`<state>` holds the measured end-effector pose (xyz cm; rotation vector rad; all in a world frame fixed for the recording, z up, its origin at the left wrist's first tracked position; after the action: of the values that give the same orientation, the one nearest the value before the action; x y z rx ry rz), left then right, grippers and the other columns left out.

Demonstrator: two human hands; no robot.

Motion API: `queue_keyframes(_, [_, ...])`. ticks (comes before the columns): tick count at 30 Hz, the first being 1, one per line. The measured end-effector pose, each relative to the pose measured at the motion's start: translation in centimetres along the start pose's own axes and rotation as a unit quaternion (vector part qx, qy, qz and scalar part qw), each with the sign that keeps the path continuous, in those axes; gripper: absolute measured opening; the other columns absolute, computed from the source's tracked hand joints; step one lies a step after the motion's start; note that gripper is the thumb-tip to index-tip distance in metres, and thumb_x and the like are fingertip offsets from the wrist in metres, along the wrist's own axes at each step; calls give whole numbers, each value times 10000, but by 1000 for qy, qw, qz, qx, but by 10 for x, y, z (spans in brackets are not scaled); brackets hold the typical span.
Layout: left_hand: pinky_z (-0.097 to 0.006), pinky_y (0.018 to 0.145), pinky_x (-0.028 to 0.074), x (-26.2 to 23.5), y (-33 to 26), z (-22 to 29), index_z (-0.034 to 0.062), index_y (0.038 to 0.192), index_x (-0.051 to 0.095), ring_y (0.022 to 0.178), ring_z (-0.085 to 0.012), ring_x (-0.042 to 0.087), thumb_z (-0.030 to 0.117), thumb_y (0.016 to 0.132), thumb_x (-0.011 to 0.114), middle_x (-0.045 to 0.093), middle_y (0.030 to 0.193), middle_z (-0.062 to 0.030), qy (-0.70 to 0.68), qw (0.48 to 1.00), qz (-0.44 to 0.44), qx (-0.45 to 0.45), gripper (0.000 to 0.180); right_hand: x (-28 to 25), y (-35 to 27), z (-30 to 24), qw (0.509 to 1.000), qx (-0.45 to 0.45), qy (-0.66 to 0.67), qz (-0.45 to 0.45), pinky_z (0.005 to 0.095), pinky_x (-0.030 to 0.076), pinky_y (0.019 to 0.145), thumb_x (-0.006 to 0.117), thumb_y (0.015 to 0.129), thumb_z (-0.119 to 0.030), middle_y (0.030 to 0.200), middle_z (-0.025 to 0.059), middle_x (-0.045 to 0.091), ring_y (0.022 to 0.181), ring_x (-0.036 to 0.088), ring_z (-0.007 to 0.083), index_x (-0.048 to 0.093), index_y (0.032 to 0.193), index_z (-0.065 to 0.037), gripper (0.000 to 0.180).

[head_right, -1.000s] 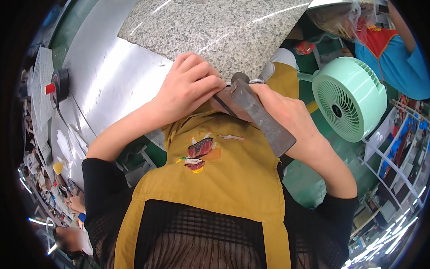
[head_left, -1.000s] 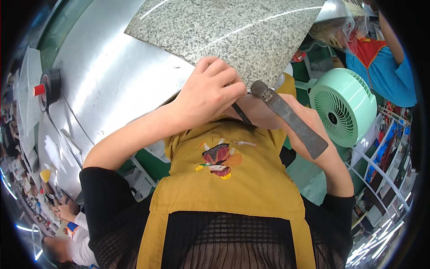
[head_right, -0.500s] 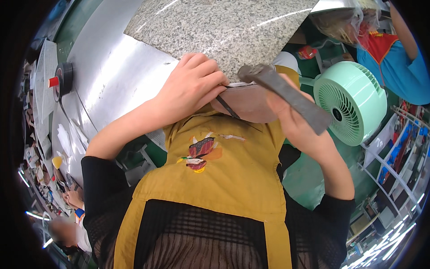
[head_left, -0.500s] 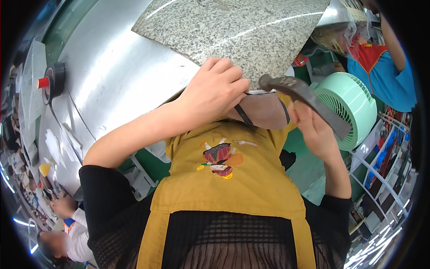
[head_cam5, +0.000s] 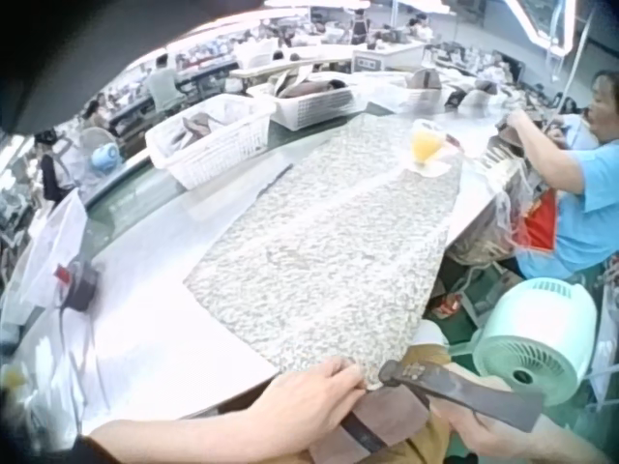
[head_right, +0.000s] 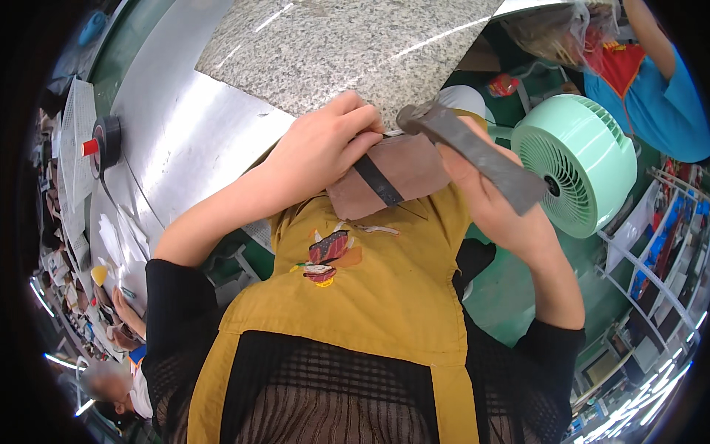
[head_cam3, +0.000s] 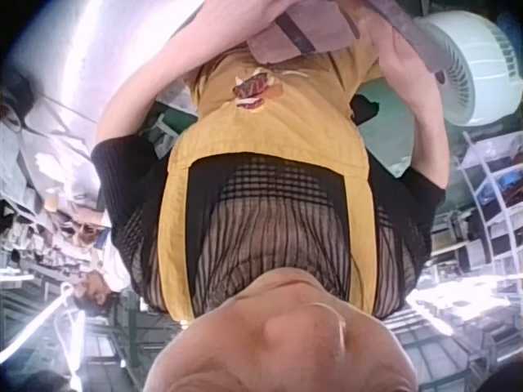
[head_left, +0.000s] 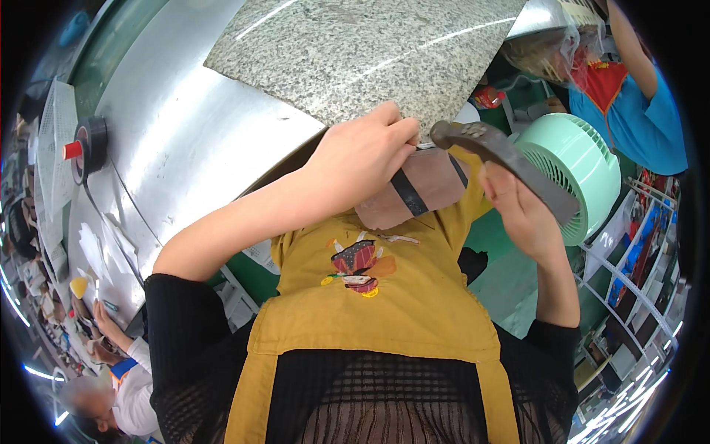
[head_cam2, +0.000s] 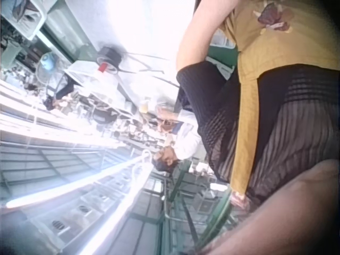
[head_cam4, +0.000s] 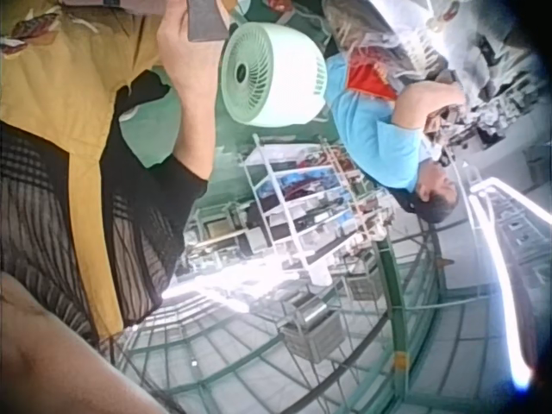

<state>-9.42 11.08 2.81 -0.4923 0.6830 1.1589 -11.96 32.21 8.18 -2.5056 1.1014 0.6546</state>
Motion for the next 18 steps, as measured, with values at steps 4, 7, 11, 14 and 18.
queue_keyframes(4, [-364, 655, 488, -8, -5, -6, 70, 919, 610, 779, -268, 589, 141, 861, 583, 564, 852, -73, 27, 999, 16, 37, 95, 7, 7, -4, 999, 12, -24, -41, 310, 461, 674, 500, 909, -44, 865, 137, 555, 749, 560, 277, 509, 1145, -1, 240])
queue_keyframes(7, [-331, 615, 490, -4, -12, -13, 80, 925, 625, 754, -232, 578, 111, 804, 605, 555, 846, -53, 85, 988, 56, 114, 126, 10, 9, -6, 999, 6, -15, -37, 285, 397, 613, 453, 945, -72, 744, 82, 450, 633, 417, 196, 501, 1091, 31, 185])
queue_keyframes(11, [-285, 572, 483, -3, -14, -16, 76, 947, 617, 727, -179, 551, 92, 695, 612, 533, 836, -23, 174, 948, 102, 247, 252, 6, 11, -13, 1000, 10, 10, -25, 292, 402, 611, 455, 932, -63, 735, 87, 454, 621, 419, 195, 502, 1095, 21, 190])
queue_keyframes(14, [-271, 576, 477, -4, -10, -19, 63, 960, 598, 729, -161, 538, 104, 656, 599, 521, 844, -20, 181, 932, 95, 298, 308, 13, 12, -7, 997, -43, -53, -38, 285, 392, 599, 462, 930, -73, 738, 78, 466, 618, 412, 175, 500, 1090, 20, 189])
queue_keyframes(18, [-271, 593, 464, -4, -11, -23, 67, 981, 591, 733, -162, 529, 109, 676, 593, 515, 856, -27, 181, 924, 93, 324, 308, 6, 13, -13, 997, 3, 1, -73, 267, 383, 598, 442, 940, -82, 747, 66, 479, 629, 420, 142, 494, 1081, 29, 186])
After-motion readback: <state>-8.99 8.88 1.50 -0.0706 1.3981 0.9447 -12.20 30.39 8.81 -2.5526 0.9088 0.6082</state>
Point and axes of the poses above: each hand's wrist, its own y-axis towards the middle knuckle, its own x-axis out of the palm, z = x × y, the point moved 2 cm from there along y, towards the middle knuckle
